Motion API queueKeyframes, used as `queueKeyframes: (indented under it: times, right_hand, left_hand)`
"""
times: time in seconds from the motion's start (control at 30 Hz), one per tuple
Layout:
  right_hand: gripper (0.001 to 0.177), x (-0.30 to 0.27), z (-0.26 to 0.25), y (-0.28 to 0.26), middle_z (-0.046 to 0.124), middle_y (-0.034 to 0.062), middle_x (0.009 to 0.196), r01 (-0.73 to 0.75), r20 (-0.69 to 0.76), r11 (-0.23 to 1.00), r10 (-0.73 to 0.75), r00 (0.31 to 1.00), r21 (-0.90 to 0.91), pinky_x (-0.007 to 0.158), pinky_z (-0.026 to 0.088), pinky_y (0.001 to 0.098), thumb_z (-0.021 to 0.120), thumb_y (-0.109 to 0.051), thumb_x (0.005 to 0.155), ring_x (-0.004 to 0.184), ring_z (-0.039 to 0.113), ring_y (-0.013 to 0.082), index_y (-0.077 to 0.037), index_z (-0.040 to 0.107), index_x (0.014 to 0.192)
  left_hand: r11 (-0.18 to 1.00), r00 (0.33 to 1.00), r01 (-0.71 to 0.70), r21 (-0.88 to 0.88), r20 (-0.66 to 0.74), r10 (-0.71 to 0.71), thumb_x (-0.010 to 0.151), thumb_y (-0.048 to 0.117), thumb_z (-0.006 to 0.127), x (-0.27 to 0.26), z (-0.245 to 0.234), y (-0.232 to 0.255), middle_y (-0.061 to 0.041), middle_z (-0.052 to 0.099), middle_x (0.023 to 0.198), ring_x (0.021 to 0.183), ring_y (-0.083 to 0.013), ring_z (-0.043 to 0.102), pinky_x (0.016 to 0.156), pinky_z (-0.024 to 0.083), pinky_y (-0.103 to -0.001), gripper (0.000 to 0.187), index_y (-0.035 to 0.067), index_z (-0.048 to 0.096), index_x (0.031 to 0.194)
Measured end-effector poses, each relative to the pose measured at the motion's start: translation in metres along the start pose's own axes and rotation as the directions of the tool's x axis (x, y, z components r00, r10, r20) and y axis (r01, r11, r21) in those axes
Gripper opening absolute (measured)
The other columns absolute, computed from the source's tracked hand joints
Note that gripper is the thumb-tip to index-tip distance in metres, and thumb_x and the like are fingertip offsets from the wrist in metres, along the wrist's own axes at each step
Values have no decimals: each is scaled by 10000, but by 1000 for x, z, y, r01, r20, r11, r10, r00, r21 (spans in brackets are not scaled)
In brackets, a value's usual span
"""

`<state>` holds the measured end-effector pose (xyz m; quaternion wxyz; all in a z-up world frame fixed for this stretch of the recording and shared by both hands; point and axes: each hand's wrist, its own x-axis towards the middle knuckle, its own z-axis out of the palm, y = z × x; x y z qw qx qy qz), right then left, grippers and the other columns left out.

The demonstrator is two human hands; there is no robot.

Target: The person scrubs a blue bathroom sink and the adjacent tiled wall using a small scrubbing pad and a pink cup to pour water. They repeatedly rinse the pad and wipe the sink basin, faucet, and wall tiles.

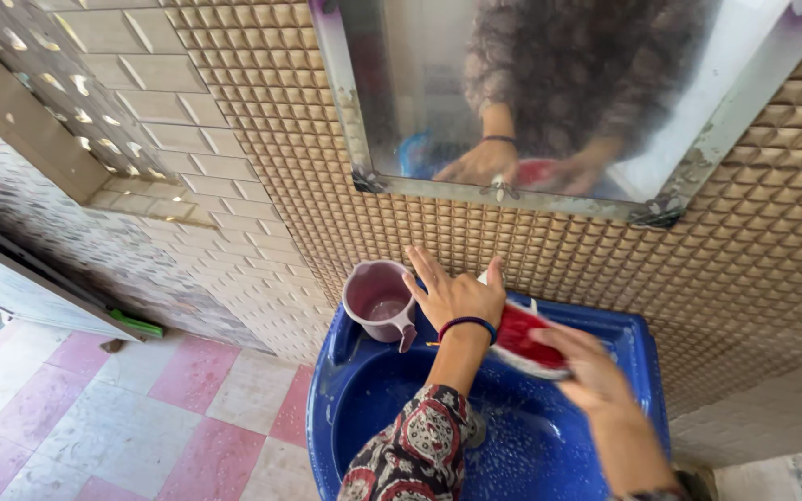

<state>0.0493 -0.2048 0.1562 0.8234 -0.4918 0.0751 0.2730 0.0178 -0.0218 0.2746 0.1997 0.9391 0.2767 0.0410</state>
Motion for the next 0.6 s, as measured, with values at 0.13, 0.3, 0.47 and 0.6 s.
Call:
queueKeyframes:
  times: [0.13,0.3,0.47,0.6]
  right_hand:
    - [341,-8,-13,-28,757,182,1047,35,-6,998,-36,999,-56,825,605,400,745,-99,818,894,746,253,68,707,1113]
    - [261,17,-12,-18,739,162,1022,63,63,994,-58,996,-93,808,583,380,749,-99,901,880,722,224,71,700,1092]
    - [375,0,-32,4,736,230,1049,-28,-116,998,22,993,-55,715,637,425,704,-135,865,861,741,302,91,653,1160]
    - [469,-15,-42,18,705,325,1087,-203,-257,979,189,948,-32,630,614,393,689,-143,889,866,747,381,146,582,1242]
  left_hand:
    - [991,999,25,-135,25,-22,951,739,235,1,8,-5,-287,165,1642,1563,-413,-48,1234,-25,-544,910,12,726,1193]
    - [954,977,150,-261,186,-103,900,792,242,2,1,-11,-251,186,1644,1559,-438,-12,1249,25,-521,845,195,714,1268]
    - [964,999,31,-263,-2,-32,837,763,489,-12,2,-9,-306,200,1614,1535,-454,16,1243,37,-489,722,234,721,1271]
    - [981,944,-189,-33,-282,172,780,549,736,-11,11,-8,-378,404,1515,1489,-519,257,1173,223,-499,494,202,796,1128]
